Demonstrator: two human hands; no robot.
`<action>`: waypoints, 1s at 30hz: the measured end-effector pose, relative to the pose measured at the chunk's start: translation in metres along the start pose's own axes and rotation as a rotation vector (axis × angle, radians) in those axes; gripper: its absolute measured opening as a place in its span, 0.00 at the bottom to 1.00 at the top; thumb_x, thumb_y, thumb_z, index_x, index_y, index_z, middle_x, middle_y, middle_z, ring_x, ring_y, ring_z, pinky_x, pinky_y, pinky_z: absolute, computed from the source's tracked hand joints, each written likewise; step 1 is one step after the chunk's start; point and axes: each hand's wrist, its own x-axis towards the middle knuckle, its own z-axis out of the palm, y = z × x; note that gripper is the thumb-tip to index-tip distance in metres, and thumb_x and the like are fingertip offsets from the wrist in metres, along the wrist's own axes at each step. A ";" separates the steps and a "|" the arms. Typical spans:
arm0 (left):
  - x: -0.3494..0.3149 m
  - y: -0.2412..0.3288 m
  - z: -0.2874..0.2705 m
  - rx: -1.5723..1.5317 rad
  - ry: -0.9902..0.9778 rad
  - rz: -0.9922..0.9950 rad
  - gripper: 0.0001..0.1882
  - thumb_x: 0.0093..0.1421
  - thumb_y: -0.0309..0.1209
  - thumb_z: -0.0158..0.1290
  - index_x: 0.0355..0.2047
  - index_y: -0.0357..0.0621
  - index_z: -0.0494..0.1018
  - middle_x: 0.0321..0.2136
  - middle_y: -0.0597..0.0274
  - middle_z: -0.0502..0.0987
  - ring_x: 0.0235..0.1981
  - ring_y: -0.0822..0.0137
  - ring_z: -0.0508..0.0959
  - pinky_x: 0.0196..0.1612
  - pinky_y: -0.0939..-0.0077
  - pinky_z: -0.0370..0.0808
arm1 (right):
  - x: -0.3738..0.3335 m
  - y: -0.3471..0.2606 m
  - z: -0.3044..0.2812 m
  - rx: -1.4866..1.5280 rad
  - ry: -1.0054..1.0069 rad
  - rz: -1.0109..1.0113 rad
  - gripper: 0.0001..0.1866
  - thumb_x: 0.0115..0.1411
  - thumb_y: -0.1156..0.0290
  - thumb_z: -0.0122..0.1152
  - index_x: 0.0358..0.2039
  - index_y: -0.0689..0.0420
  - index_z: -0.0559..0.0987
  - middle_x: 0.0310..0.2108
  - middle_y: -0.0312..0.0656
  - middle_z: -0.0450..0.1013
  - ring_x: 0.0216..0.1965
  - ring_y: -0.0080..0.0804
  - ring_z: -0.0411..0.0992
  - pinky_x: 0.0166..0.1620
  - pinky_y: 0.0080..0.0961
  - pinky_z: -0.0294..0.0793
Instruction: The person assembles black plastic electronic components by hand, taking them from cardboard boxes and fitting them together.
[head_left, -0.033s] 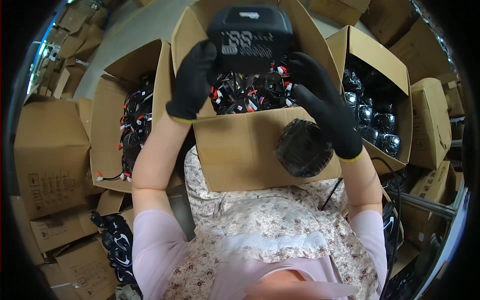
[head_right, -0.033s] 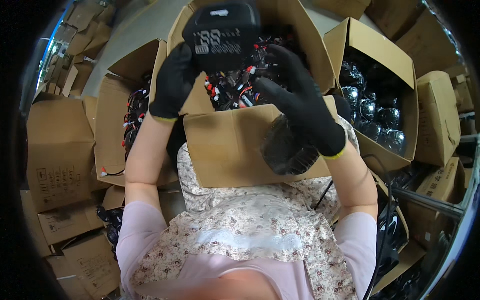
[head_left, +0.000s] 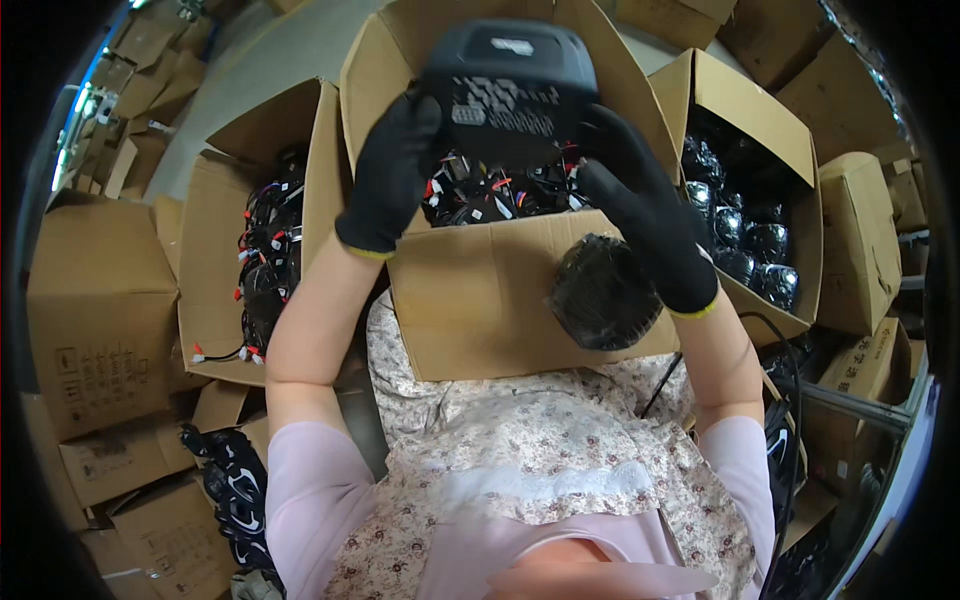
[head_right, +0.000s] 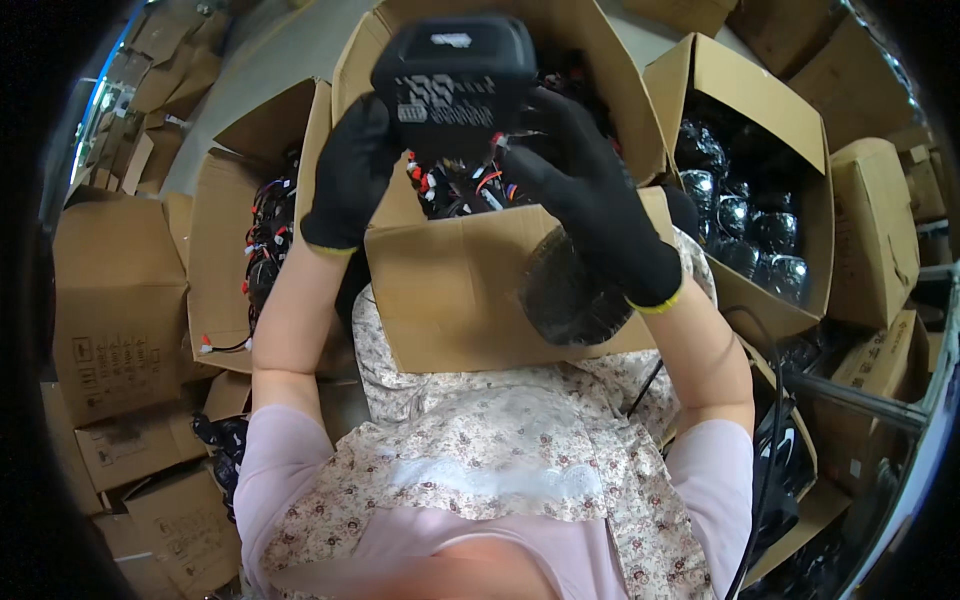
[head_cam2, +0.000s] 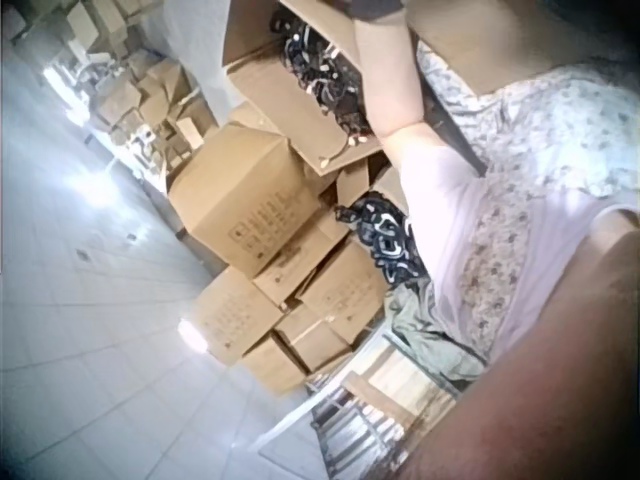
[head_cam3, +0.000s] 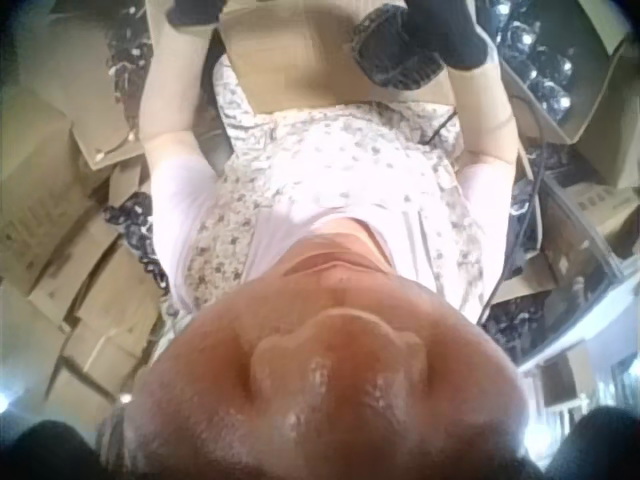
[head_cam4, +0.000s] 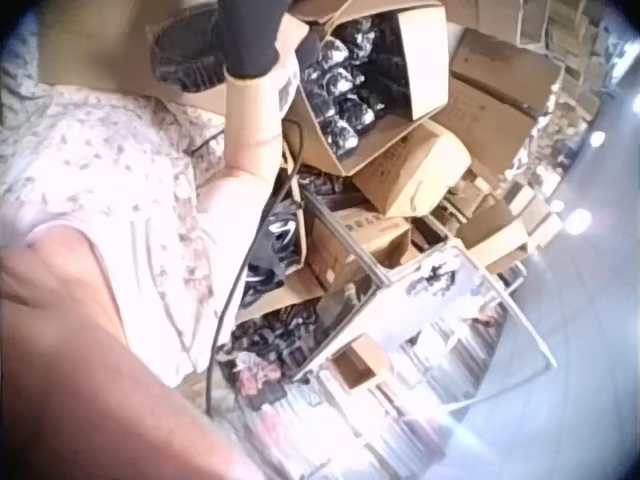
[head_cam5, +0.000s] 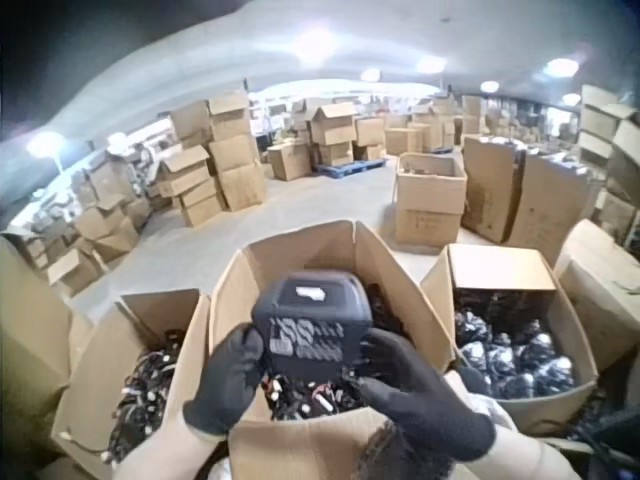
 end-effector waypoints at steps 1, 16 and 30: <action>-0.012 0.002 0.016 0.074 0.001 0.033 0.24 0.73 0.40 0.42 0.61 0.35 0.62 0.54 0.60 0.72 0.54 0.70 0.73 0.57 0.74 0.69 | 0.002 0.002 -0.001 -0.053 -0.012 0.005 0.30 0.61 0.70 0.63 0.62 0.60 0.65 0.52 0.43 0.70 0.48 0.27 0.72 0.47 0.24 0.75; -0.104 -0.040 0.042 1.109 0.402 0.187 0.22 0.66 0.23 0.48 0.61 0.41 0.65 0.55 0.54 0.73 0.55 0.60 0.74 0.60 0.69 0.70 | -0.096 -0.008 -0.041 -1.290 -0.125 -0.251 0.60 0.29 0.56 0.84 0.65 0.53 0.63 0.66 0.59 0.51 0.65 0.60 0.55 0.63 0.47 0.63; -0.085 -0.081 0.124 -0.411 0.366 0.039 0.22 0.70 0.37 0.47 0.59 0.39 0.65 0.55 0.53 0.72 0.52 0.59 0.76 0.53 0.64 0.77 | -0.124 0.031 -0.065 -0.555 -0.034 -0.207 0.64 0.35 0.64 0.83 0.69 0.57 0.51 0.67 0.49 0.49 0.68 0.45 0.52 0.67 0.41 0.59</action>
